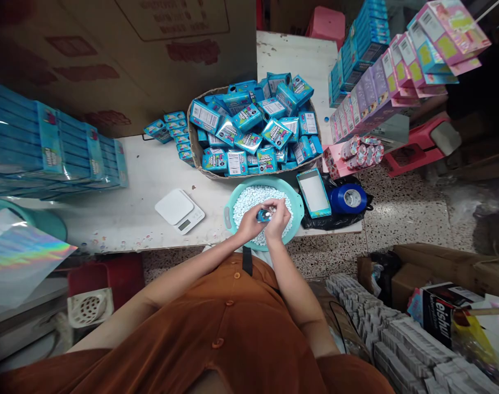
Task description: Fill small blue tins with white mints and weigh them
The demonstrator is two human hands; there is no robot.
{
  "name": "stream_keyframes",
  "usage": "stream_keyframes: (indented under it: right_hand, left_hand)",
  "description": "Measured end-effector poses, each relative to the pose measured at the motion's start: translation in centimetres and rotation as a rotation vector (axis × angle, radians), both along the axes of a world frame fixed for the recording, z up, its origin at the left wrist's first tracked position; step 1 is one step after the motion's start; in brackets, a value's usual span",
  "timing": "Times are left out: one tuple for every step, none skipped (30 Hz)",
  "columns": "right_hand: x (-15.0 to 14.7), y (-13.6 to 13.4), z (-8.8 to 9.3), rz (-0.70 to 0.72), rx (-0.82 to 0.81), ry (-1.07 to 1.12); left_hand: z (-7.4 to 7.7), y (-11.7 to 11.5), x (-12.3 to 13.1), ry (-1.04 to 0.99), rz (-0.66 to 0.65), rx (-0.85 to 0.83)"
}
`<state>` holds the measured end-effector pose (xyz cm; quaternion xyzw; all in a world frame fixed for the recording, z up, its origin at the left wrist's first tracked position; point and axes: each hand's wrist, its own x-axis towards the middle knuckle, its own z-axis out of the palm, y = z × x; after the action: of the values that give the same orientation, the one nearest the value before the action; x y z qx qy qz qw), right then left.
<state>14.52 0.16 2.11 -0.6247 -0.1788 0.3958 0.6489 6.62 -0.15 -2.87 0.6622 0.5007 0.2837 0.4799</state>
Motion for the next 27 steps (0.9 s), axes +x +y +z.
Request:
stream_keyframes:
  right_hand:
    - [0.0, 0.0, 0.0, 0.015, 0.012, 0.002]
    - [0.0, 0.1, 0.0, 0.02, 0.022, 0.017]
    - [0.0, 0.1, 0.0, 0.014, 0.032, 0.038]
    - [0.0, 0.1, 0.0, 0.005, 0.042, 0.061]
    - [0.1, 0.1, 0.1, 0.0, 0.052, 0.085]
    - [0.1, 0.1, 0.1, 0.002, 0.06, 0.109]
    - [0.0, 0.1, 0.1, 0.012, 0.066, 0.129]
    - [0.0, 0.1, 0.2, 0.027, 0.068, 0.145]
    - [0.0, 0.1, 0.3, 0.042, 0.068, 0.154]
    - [0.0, 0.2, 0.4, 0.053, 0.065, 0.155]
    - [0.0, 0.2, 0.5, 0.059, 0.06, 0.148]
    - [-0.1, 0.2, 0.7, 0.062, 0.052, 0.136]
    - [0.0, 0.2, 0.8, 0.061, 0.043, 0.126]
    - [0.0, 0.3, 0.9, 0.06, 0.037, 0.122]
    - [0.0, 0.3, 1.0, 0.057, 0.035, 0.125]
    - [0.1, 0.4, 1.0, 0.055, 0.038, 0.135]
    - [0.2, 0.4, 1.1, 0.052, 0.045, 0.145]
    - [0.3, 0.4, 1.1, 0.051, 0.054, 0.15]
    - [0.4, 0.3, 1.1, 0.054, 0.06, 0.146]
    - [0.5, 0.2, 1.1, 0.064, 0.062, 0.128]
    - [0.6, 0.0, 1.0, 0.083, 0.061, 0.095]
    - [0.7, -0.2, 1.0, 0.112, 0.056, 0.051]
    - [0.8, -0.4, 1.0, 0.149, 0.051, 0.004]
    - [0.9, -0.6, 1.0, 0.189, 0.05, -0.038]
    - [1.0, -0.8, 1.0, 0.23, 0.056, -0.072]
    - [1.0, -1.1, 1.1, 0.267, 0.067, -0.096]
    - [1.1, -1.3, 1.1, 0.3, 0.084, -0.112]
  left_hand:
    - [0.0, 0.0, 0.0, -0.009, 0.013, -0.015]
    - [0.0, 0.0, 0.0, -0.017, 0.022, -0.029]
    - [0.0, 0.0, 0.0, -0.024, 0.028, -0.04]
    - [0.0, 0.0, 0.0, -0.029, 0.029, -0.049]
    - [0.0, 0.0, 0.0, -0.032, 0.028, -0.055]
    - [0.0, 0.0, 0.1, -0.035, 0.027, -0.06]
    - [0.0, 0.0, 0.1, -0.039, 0.029, -0.064]
    - [0.0, 0.1, 0.1, -0.047, 0.035, -0.066]
    - [0.0, 0.1, 0.2, -0.06, 0.041, -0.068]
    - [0.0, 0.1, 0.2, -0.076, 0.045, -0.068]
    - [0.0, 0.2, 0.3, -0.091, 0.045, -0.071]
    - [0.0, 0.1, 0.4, -0.103, 0.043, -0.076]
    - [-0.1, 0.1, 0.5, -0.11, 0.036, -0.086]
    - [-0.2, 0.1, 0.6, -0.116, 0.028, -0.1]
    - [-0.3, 0.0, 0.6, -0.122, 0.022, -0.112]
    - [-0.3, 0.0, 0.7, -0.13, 0.021, -0.119]
    - [-0.4, -0.1, 0.7, -0.142, 0.024, -0.119]
    - [-0.5, -0.1, 0.7, -0.155, 0.026, -0.114]
    - [-0.5, -0.1, 0.6, -0.166, 0.026, -0.106]
    - [-0.4, -0.1, 0.6, -0.173, 0.023, -0.099]
    - [-0.3, -0.1, 0.6, -0.178, 0.017, -0.094]
    - [-0.2, 0.0, 0.5, -0.178, 0.011, -0.093]
    - [0.0, 0.1, 0.5, -0.173, 0.007, -0.093]
    - [0.2, 0.1, 0.5, -0.161, 0.008, -0.096]
    - [0.4, 0.2, 0.5, -0.142, 0.014, -0.099]
    - [0.6, 0.2, 0.5, -0.119, 0.022, -0.103]
    - [0.8, 0.3, 0.6, -0.096, 0.032, -0.106]
